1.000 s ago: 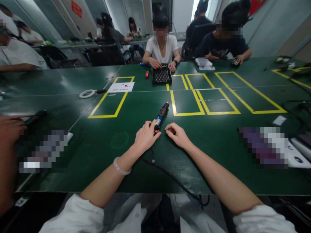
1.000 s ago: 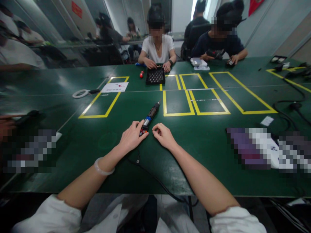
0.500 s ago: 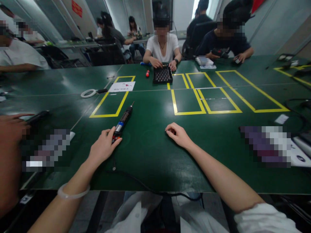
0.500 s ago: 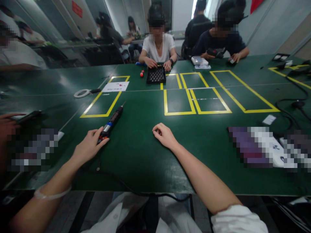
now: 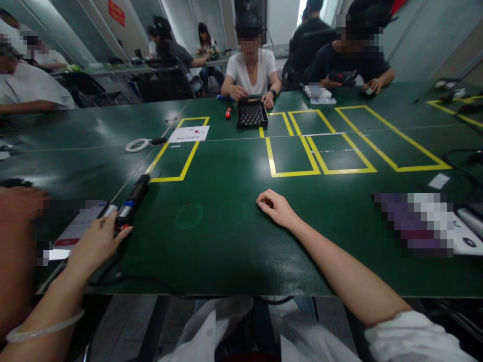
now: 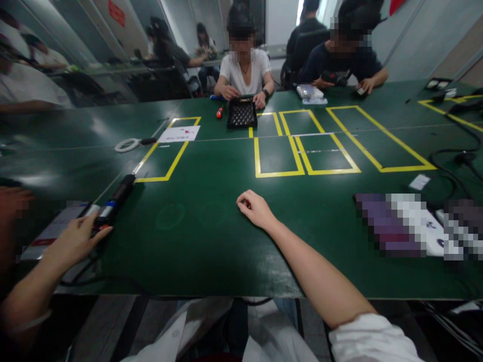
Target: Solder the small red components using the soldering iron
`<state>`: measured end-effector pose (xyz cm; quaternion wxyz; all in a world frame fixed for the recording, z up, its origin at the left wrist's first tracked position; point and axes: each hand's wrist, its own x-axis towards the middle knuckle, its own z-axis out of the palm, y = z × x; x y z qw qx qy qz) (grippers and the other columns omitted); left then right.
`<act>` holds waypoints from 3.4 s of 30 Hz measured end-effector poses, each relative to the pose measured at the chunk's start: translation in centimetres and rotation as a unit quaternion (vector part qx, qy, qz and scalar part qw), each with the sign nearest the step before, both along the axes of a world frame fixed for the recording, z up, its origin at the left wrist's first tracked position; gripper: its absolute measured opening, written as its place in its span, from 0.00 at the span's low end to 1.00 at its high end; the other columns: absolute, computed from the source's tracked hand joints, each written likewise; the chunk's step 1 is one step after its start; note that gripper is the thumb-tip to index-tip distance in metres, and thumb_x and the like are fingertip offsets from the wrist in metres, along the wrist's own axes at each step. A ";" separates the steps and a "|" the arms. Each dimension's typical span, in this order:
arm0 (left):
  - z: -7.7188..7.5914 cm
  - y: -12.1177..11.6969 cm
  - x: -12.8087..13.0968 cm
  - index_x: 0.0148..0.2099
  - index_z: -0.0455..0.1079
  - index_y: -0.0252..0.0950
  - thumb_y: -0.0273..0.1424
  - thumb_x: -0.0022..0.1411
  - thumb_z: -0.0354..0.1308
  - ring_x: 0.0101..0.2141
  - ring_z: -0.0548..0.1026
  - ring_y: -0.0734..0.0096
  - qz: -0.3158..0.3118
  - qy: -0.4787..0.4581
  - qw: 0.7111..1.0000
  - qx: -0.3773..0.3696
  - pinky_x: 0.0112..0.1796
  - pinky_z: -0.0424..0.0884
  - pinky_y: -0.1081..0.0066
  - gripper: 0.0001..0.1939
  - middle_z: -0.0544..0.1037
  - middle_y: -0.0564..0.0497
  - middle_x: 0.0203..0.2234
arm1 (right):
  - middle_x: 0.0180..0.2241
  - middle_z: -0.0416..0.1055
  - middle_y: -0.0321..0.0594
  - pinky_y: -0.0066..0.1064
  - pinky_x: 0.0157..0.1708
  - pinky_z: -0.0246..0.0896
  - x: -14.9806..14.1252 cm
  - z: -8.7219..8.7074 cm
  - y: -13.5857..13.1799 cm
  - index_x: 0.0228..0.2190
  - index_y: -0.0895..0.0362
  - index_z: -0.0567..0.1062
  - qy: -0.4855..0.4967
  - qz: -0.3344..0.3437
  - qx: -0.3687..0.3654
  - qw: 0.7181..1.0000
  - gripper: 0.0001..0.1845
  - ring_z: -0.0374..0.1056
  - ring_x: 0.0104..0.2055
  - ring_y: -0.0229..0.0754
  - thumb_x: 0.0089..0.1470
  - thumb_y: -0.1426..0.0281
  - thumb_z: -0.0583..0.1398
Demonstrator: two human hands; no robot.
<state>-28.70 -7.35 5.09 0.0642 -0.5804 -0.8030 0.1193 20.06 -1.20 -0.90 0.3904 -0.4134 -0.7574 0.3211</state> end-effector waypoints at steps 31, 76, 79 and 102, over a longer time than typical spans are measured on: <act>0.1 6.1 25.2 0.52 0.72 0.36 0.43 0.63 0.50 0.44 0.73 0.63 -0.296 -0.527 0.794 -0.072 0.48 0.67 0.65 0.22 0.76 0.45 0.45 | 0.30 0.67 0.35 0.28 0.31 0.59 -0.1 0.3 -0.3 0.36 0.56 0.72 0.033 0.020 -0.031 0.999 0.05 0.63 0.29 0.35 0.56 0.71 0.57; -2.9 5.9 28.3 0.40 0.68 0.32 0.35 0.54 0.64 0.34 0.72 0.73 -0.199 -0.732 0.645 -0.089 0.40 0.66 0.70 0.15 0.73 0.52 0.31 | 0.28 0.68 0.34 0.28 0.30 0.58 -0.6 0.4 -0.5 0.36 0.57 0.72 0.103 0.049 -0.084 0.990 0.10 0.63 0.29 0.35 0.55 0.64 0.62; -3.0 5.9 28.3 0.40 0.67 0.33 0.35 0.54 0.64 0.33 0.72 0.74 -0.203 -0.736 0.642 -0.079 0.39 0.66 0.71 0.15 0.73 0.53 0.31 | 0.28 0.69 0.34 0.28 0.31 0.59 -0.7 0.2 -0.4 0.37 0.57 0.72 0.105 0.040 -0.091 0.989 0.11 0.64 0.29 0.35 0.53 0.64 0.63; -3.2 6.0 28.3 0.41 0.66 0.33 0.35 0.54 0.64 0.30 0.70 0.76 -0.203 -0.731 0.649 -0.057 0.35 0.66 0.73 0.16 0.71 0.53 0.31 | 0.35 0.70 0.37 0.30 0.37 0.61 -0.5 0.7 -0.7 0.38 0.55 0.71 -0.002 0.047 0.008 0.999 0.09 0.67 0.35 0.38 0.53 0.73 0.61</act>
